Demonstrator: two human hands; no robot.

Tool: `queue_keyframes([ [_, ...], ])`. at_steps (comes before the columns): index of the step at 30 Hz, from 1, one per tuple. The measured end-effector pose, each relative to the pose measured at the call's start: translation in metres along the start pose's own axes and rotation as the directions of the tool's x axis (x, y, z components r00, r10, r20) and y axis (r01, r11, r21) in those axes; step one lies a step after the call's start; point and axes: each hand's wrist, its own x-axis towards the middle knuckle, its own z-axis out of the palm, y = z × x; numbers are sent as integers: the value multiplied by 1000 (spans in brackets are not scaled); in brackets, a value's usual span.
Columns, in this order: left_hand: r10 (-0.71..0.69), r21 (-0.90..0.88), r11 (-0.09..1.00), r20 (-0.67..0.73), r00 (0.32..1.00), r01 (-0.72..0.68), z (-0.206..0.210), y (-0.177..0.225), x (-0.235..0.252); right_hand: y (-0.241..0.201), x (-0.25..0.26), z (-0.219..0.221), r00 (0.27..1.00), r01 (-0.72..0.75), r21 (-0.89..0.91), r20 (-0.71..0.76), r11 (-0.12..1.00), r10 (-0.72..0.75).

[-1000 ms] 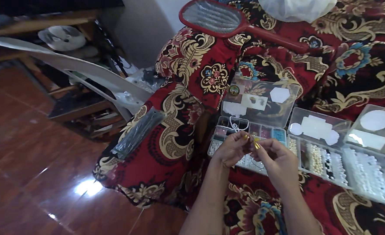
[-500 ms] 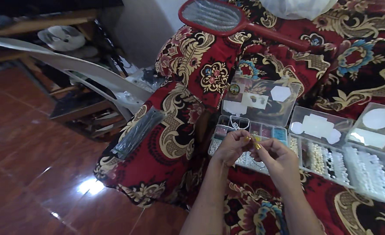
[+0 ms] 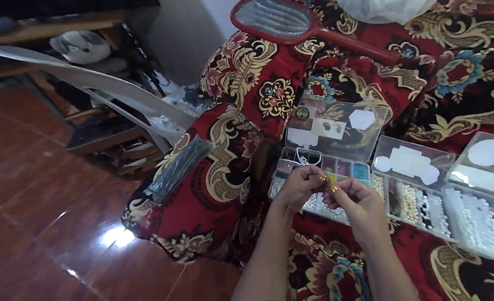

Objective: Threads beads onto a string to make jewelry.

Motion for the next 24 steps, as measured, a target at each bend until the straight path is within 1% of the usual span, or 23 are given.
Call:
queue_keyframes([
  [15, 11, 6, 1000, -6, 1000, -11, 1, 1, 0, 0, 1, 0, 1000, -7, 10, -22, 1000, 7],
  [24, 19, 50, 999, -20, 1000, -18, 2, 1, 0, 2, 2, -1, 1000, 1, -11, -18, 1000, -2],
])
